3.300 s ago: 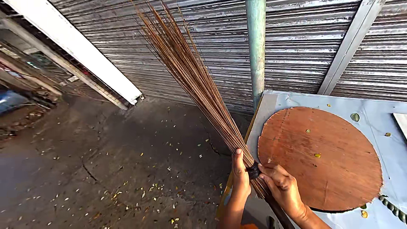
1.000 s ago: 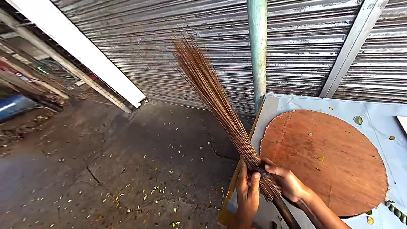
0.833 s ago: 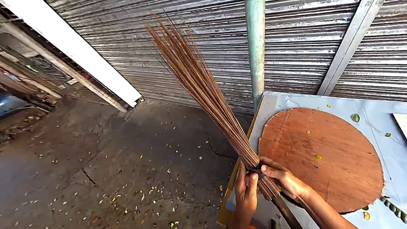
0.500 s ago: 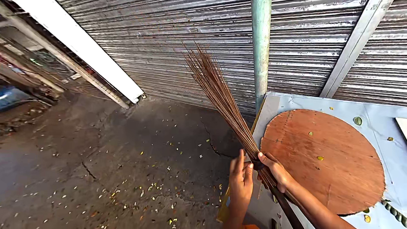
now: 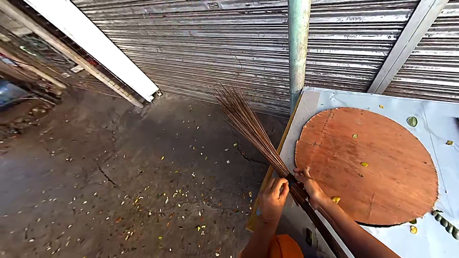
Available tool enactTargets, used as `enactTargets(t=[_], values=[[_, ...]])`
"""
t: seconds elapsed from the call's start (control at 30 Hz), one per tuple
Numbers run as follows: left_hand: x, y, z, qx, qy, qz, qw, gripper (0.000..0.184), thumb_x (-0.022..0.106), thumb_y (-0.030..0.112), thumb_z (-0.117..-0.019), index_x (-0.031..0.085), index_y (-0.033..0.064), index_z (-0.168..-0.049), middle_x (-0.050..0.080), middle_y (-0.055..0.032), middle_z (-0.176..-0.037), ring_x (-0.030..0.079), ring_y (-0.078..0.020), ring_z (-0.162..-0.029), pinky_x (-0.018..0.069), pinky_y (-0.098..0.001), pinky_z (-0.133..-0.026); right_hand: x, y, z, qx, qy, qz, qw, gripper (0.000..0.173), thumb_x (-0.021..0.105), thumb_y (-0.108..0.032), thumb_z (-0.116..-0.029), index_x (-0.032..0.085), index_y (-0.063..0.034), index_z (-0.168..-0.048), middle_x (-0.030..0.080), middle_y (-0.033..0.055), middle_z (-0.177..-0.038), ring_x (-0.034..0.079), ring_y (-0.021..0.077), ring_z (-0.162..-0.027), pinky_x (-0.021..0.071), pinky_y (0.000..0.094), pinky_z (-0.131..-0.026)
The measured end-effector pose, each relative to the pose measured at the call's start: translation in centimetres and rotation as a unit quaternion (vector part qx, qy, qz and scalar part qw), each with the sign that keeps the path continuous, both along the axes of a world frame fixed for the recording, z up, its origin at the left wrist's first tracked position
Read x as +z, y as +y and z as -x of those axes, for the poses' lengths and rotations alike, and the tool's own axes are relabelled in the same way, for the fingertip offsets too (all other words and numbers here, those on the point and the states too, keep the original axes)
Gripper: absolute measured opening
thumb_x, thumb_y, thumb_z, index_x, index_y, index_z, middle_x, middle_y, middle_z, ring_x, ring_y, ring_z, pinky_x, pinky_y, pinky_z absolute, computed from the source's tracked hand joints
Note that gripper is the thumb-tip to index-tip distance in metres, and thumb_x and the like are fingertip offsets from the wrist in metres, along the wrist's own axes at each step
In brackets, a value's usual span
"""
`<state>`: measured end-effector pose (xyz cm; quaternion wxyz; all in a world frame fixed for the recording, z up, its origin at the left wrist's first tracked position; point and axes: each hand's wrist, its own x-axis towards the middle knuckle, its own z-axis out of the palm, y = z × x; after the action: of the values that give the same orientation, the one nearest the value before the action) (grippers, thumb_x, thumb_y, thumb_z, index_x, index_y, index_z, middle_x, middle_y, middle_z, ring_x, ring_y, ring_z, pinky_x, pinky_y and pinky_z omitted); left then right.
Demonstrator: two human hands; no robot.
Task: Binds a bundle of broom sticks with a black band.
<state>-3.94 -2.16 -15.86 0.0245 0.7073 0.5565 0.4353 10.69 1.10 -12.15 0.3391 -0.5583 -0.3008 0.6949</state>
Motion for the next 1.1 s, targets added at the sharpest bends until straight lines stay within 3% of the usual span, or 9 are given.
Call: enactTargets(t=[0.07,0.13,0.17,0.23,0.37,0.53,0.7,0.9,1.1], values=[[-1.0,-0.1,0.3,-0.004,0.005,0.025,1.000,0.012,0.068,0.008,-0.0886,0.077,0.0024,-0.093,0.075,-0.0115,-0.089,0.074,-0.0220,-0.077,0.0625,-0.0362,-0.068,-1.1,-0.6,0.0,0.008,-0.023,-0.044,0.999,0.032,0.046,-0.007,-0.1026,0.049,-0.0060,-0.134,0.058,0.0141,-0.116,0.059,0.0203,-0.097,0.0502,0.0378,-0.081],[-2.1,-0.2,0.8,-0.008,0.010,0.048,0.999,0.012,0.069,0.005,-0.0879,0.078,0.0015,-0.095,0.075,-0.0129,-0.091,0.075,-0.0244,-0.080,0.0629,-0.0395,-0.070,-2.9,-1.2,-0.2,0.047,-0.093,-0.116,0.988,0.038,0.053,-0.004,-0.0938,0.055,-0.0013,-0.132,0.059,0.0185,-0.126,0.060,0.0253,-0.111,0.0500,0.0416,-0.093],[-2.4,-0.3,0.8,-0.007,0.011,0.054,0.998,0.012,0.069,0.006,-0.0879,0.078,0.0017,-0.096,0.076,-0.0130,-0.092,0.076,-0.0249,-0.081,0.0631,-0.0404,-0.071,-3.7,-1.6,-0.4,0.071,-0.140,-0.157,0.975,0.040,0.054,-0.007,-0.0948,0.058,-0.0015,-0.135,0.059,0.0210,-0.133,0.057,0.0302,-0.123,0.0460,0.0457,-0.104],[-2.4,-0.1,0.5,-0.001,0.019,0.058,0.998,0.012,0.070,0.007,-0.0879,0.079,0.0031,-0.095,0.076,-0.0124,-0.094,0.076,-0.0256,-0.082,0.0631,-0.0416,-0.071,-4.8,-2.5,-0.5,0.087,-0.228,-0.227,0.943,0.040,0.049,-0.015,-0.1005,0.059,-0.0046,-0.138,0.059,0.0203,-0.137,0.054,0.0327,-0.131,0.0420,0.0474,-0.111],[-1.7,0.6,-0.8,-0.003,0.029,0.054,0.998,0.011,0.071,0.006,-0.0878,0.078,0.0026,-0.095,0.076,-0.0134,-0.094,0.076,-0.0267,-0.080,0.0627,-0.0427,-0.069,-5.7,-3.1,-0.6,0.060,-0.269,-0.268,0.923,0.041,0.045,-0.017,-0.1051,0.056,-0.0017,-0.142,0.063,0.0205,-0.133,0.060,0.0301,-0.127,0.0456,0.0454,-0.110],[-2.6,0.8,-0.7,-0.024,0.010,0.011,1.000,0.009,0.070,0.007,-0.0864,0.076,0.0015,-0.091,0.076,-0.0121,-0.094,0.076,-0.0228,-0.085,0.0629,-0.0363,-0.075,-5.3,-2.3,-1.5,0.115,-0.239,-0.240,0.934,0.052,0.058,-0.019,-0.1005,0.047,-0.0034,-0.149,0.059,0.0212,-0.138,0.059,0.0292,-0.128,0.0452,0.0443,-0.111],[-0.8,0.9,-1.0,-0.042,0.009,-0.024,0.999,0.012,0.070,0.011,-0.0885,0.079,0.0050,-0.091,0.077,-0.0106,-0.100,0.076,-0.0197,-0.090,0.0629,-0.0324,-0.076,-3.0,-1.8,-2.4,0.074,-0.111,-0.167,0.977,0.054,0.059,-0.016,-0.0984,0.046,-0.0038,-0.149,0.064,0.0183,-0.129,0.067,0.0206,-0.110,0.0534,0.0368,-0.097],[1.5,0.9,-1.2,-0.046,0.075,-0.033,0.996,0.012,0.070,0.014,-0.0885,0.080,0.0061,-0.089,0.077,-0.0086,-0.097,0.076,-0.0195,-0.083,0.0627,-0.0329,-0.068,-1.6,-2.3,-2.1,0.006,-0.130,-0.185,0.974,0.050,0.070,-0.012,-0.0942,0.056,-0.0040,-0.141,0.065,0.0144,-0.123,0.067,0.0158,-0.087,0.0567,0.0322,-0.080],[2.3,0.7,-2.3,0.009,0.176,-0.007,0.984,0.006,0.076,0.011,-0.0797,0.073,0.0051,-0.077,0.072,-0.0099,-0.081,0.073,-0.0255,-0.070,0.0574,-0.0417,-0.053,-1.9,-2.1,-1.8,0.042,-0.253,-0.204,0.945,0.048,0.073,-0.017,-0.0923,0.061,-0.0067,-0.138,0.064,0.0163,-0.126,0.067,0.0262,-0.103,0.0543,0.0452,-0.094]])
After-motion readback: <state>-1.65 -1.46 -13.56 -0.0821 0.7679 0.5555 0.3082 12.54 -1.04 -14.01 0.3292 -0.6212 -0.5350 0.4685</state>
